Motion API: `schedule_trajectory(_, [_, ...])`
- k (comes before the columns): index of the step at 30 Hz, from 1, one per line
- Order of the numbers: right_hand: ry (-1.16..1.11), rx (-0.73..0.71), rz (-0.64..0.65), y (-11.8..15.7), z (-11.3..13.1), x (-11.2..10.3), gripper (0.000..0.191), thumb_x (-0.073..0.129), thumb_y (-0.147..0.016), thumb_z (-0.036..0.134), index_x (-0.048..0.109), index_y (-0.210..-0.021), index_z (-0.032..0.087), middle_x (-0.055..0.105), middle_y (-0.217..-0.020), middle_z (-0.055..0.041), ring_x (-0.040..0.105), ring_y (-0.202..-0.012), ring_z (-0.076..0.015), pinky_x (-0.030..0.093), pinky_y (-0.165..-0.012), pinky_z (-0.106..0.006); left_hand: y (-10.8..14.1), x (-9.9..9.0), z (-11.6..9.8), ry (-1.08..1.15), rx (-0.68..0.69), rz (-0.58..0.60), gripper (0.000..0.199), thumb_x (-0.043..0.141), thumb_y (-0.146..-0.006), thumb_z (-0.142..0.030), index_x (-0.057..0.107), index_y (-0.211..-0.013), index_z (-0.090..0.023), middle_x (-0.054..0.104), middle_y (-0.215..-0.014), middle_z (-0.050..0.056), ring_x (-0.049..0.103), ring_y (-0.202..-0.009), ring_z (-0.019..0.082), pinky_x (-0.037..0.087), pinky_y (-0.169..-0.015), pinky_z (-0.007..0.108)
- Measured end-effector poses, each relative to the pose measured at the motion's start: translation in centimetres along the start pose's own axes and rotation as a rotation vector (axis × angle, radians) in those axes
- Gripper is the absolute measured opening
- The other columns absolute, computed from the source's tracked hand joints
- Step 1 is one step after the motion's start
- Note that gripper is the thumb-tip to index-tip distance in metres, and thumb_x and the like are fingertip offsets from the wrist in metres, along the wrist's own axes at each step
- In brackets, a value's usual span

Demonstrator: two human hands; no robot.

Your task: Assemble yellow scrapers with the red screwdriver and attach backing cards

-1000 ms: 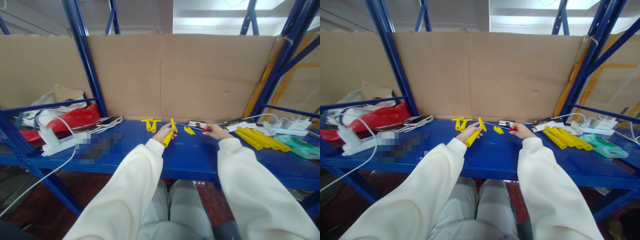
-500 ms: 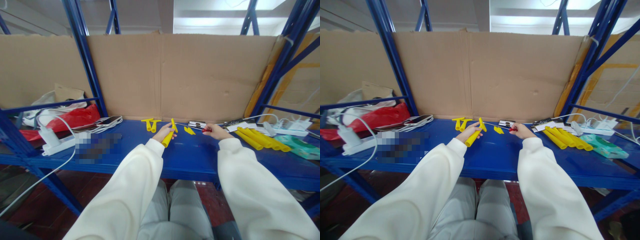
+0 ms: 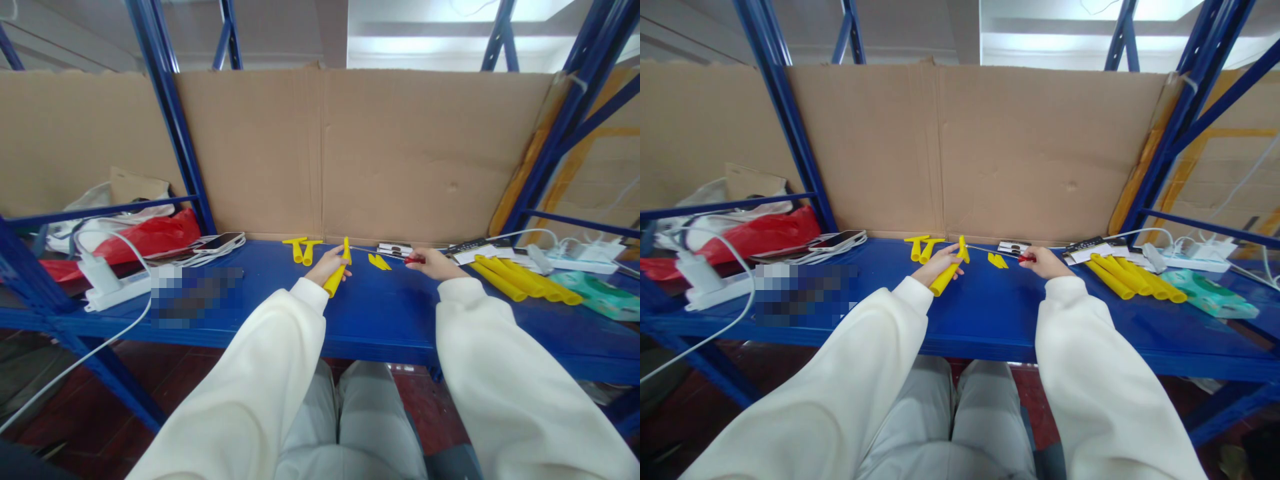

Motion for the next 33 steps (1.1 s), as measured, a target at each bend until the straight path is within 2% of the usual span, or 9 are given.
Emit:
schedule_trajectory(5, [-0.099,0.019,0.156,0.4,0.3,0.1,0.031,0.064,-0.073,0.051,0.063,-0.072,0.02,0.065,-0.061,-0.0016,0.059,-0.058,-0.0171,0.048,-0.06,-0.03,0.0,-0.1,0.1,-0.058,0.037,-0.004,0.073,0.05,-0.085,-0.003,0.034,-0.153,-0.021,0.062,-0.123,0.014,0.057,-0.044,0.005,0.044,-0.037,0.018])
schedule_trajectory(8, [-0.209,0.074,0.192,0.7,0.7,0.4,0.038,0.068,-0.069,0.057,0.06,-0.075,0.02,0.064,-0.063,-0.002,0.056,-0.055,-0.0154,0.046,-0.054,-0.029,0.0,-0.1,0.2,-0.088,0.05,-0.013,0.071,0.05,-0.086,-0.003,0.035,-0.153,-0.022,0.058,-0.13,0.016,0.058,-0.045,0.004,0.044,-0.037,0.019])
schedule_trajectory(11, [-0.243,0.124,0.159,0.7,0.8,1.0,0.042,0.075,-0.063,0.056,0.053,-0.075,0.022,0.062,-0.062,-0.0003,0.054,-0.054,-0.0146,0.043,-0.05,-0.028,-0.1,-0.2,0.3,-0.11,0.058,-0.011,0.073,0.049,-0.086,-0.003,0.034,-0.154,-0.023,0.054,-0.136,0.018,0.059,-0.046,0.005,0.045,-0.037,0.019])
schedule_trajectory(17, [-0.076,0.095,0.014,0.3,0.4,2.0,0.038,0.077,-0.063,0.043,0.045,-0.071,0.024,0.059,-0.06,0.0025,0.054,-0.056,-0.0154,0.042,-0.055,-0.028,-0.2,-0.3,0.6,-0.123,0.054,-0.002,0.077,0.052,-0.085,-0.003,0.031,-0.155,-0.027,0.046,-0.147,0.019,0.063,-0.051,0.005,0.043,-0.036,0.016])
schedule_trajectory(23, [0.021,0.022,0.071,0.4,1.1,1.8,0.027,0.067,-0.072,0.045,0.053,-0.065,0.023,0.062,-0.061,-0.0014,0.058,-0.063,-0.0187,0.044,-0.061,-0.03,-0.2,-0.3,0.6,-0.151,0.043,-0.041,0.076,0.052,-0.086,-0.004,0.031,-0.155,-0.027,0.046,-0.146,0.018,0.063,-0.055,0.006,0.042,-0.036,0.014])
schedule_trajectory(27, [0.043,0.01,0.117,0.5,1.5,1.7,0.027,0.06,-0.078,0.045,0.057,-0.066,0.022,0.062,-0.061,-0.0025,0.059,-0.067,-0.0201,0.045,-0.064,-0.031,-0.2,-0.4,0.6,-0.156,0.052,-0.054,0.073,0.05,-0.087,-0.004,0.032,-0.154,-0.026,0.054,-0.137,0.016,0.062,-0.054,0.005,0.041,-0.035,0.012])
schedule_trajectory(30, [0.001,0.035,0.099,0.5,1.4,2.1,0.024,0.065,-0.074,0.045,0.055,-0.071,0.022,0.064,-0.065,-0.0016,0.059,-0.068,-0.0196,0.045,-0.064,-0.03,-0.2,-0.4,0.6,-0.148,0.051,-0.056,0.072,0.051,-0.088,-0.004,0.032,-0.154,-0.026,0.056,-0.133,0.015,0.061,-0.052,0.004,0.041,-0.035,0.012])
schedule_trajectory(33, [-0.035,0.072,0.036,0.5,1.0,2.4,0.03,0.073,-0.066,0.04,0.05,-0.076,0.024,0.064,-0.067,0.0014,0.058,-0.065,-0.0176,0.045,-0.063,-0.029,-0.3,-0.4,0.6,-0.148,0.042,-0.068,0.071,0.051,-0.089,-0.004,0.034,-0.153,-0.027,0.052,-0.139,0.015,0.061,-0.053,0.003,0.04,-0.035,0.011])
Point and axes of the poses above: each hand's wrist, its own y-axis away from the middle knuckle, its own x-axis out of the palm, z = x × y, the point moved 1 cm from there along -y, towards the middle knuckle
